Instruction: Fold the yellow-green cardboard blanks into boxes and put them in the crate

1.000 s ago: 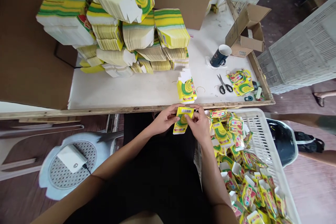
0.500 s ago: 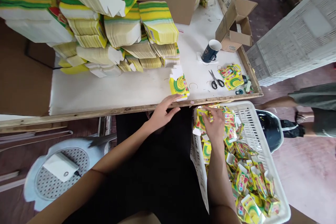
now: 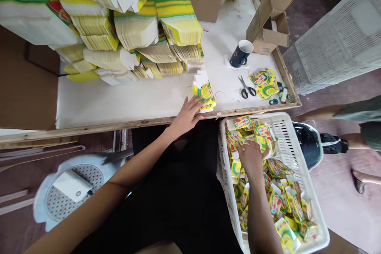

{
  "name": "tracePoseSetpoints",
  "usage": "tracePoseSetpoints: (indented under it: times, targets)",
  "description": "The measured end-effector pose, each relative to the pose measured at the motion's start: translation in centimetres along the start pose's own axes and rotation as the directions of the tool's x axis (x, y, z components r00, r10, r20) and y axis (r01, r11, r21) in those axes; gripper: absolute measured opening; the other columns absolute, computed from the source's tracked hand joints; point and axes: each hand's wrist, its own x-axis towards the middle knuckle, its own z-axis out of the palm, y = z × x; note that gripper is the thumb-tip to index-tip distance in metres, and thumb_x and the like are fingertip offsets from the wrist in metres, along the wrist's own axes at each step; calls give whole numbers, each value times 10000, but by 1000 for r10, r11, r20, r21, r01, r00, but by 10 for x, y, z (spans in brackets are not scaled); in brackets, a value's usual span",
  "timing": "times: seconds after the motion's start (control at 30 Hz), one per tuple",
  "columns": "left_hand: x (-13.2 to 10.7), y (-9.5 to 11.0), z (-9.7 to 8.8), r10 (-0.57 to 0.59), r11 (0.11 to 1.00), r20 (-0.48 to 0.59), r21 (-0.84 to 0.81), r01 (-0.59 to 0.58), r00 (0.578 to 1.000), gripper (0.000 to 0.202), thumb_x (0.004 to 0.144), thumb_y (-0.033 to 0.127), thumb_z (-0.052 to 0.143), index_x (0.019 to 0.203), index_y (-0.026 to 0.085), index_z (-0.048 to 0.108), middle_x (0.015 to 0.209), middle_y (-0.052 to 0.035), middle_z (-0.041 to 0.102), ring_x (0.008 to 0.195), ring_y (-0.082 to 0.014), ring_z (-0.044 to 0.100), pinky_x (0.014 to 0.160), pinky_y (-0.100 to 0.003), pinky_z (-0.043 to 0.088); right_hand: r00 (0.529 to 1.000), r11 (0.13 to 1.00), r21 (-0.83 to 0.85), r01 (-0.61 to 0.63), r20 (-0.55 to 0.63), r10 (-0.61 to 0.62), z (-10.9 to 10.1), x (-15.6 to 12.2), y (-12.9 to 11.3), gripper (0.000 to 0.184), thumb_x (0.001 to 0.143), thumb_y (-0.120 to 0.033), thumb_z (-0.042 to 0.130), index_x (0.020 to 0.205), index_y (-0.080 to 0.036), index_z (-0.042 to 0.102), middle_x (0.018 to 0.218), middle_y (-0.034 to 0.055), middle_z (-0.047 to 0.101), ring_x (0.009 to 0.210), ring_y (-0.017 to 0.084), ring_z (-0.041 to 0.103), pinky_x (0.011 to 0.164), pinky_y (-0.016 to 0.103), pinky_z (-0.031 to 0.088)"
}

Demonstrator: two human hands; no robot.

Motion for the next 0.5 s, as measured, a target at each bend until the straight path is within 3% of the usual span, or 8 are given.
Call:
tracePoseSetpoints:
  times: [0.1, 0.17, 0.27, 0.37, 0.43, 0.5]
  targets:
    - [1, 1, 3, 0, 1000, 11, 27, 0, 1000, 517, 968, 176, 503, 1482, 223, 476, 1617, -110, 449, 1583, -284, 261, 1307, -594, 102, 988, 994, -48, -94, 118, 99, -11, 1, 1, 493, 974, -489, 474, 634, -203, 687, 901, 120, 735, 1043, 339, 618, 1154, 682, 85]
    - [1, 1, 4, -3, 999, 11, 39, 2, 1000, 484, 969, 172, 497, 1451, 216, 510, 1602, -110, 470, 1576, -282, 281, 1306, -590, 115, 979, 992, -73, -107, 164, 118, -11, 3, -1, 529, 982, -505, 448, 612, -196, 666, 819, 123, 698, 971, 328, 616, 1131, 654, 176]
    - [-1, 0, 6, -4, 999, 12, 44, 3, 1000, 457, 974, 187, 499, 1429, 219, 531, 1600, -109, 472, 1573, -280, 290, 1305, -594, 119, 993, 986, -126, -105, 34, 111, 1, 6, -5, 514, 982, -521, 433, 731, -163, 704, 1014, 192, 680, 1070, 369, 581, 1063, 608, 307]
    - [-1, -1, 7, -10, 999, 18, 30, 10, 1000, 449, 974, 195, 504, 1421, 219, 540, 1600, -115, 470, 1575, -282, 284, 1302, -604, 116, 985, 985, -141, -100, -151, 79, 22, 10, -6, 505, 966, -515, 469, 1200, -122, 685, 1356, 246, 569, 1263, 406, 495, 1057, 588, 346]
    - [-1, -2, 8, -10, 1000, 9, 15, 10, 1000, 448, 972, 194, 506, 1417, 225, 545, 1597, -118, 472, 1575, -285, 283, 1297, -614, 122, 986, 991, -119, -67, -161, 47, 37, 16, -1, 578, 961, -504, 480, 1427, -171, 555, 1517, 224, 462, 1378, 403, 414, 1100, 608, 307]
    - [-1, -3, 8, -5, 1000, 1, 0, 5, 1000, 447, 970, 189, 508, 1414, 224, 549, 1589, -125, 480, 1572, -291, 290, 1291, -625, 125, 992, 993, -93, -78, -104, 68, 48, 26, 12, 589, 955, -506, 471, 1465, -218, 532, 1558, 202, 435, 1424, 403, 374, 1126, 636, 264]
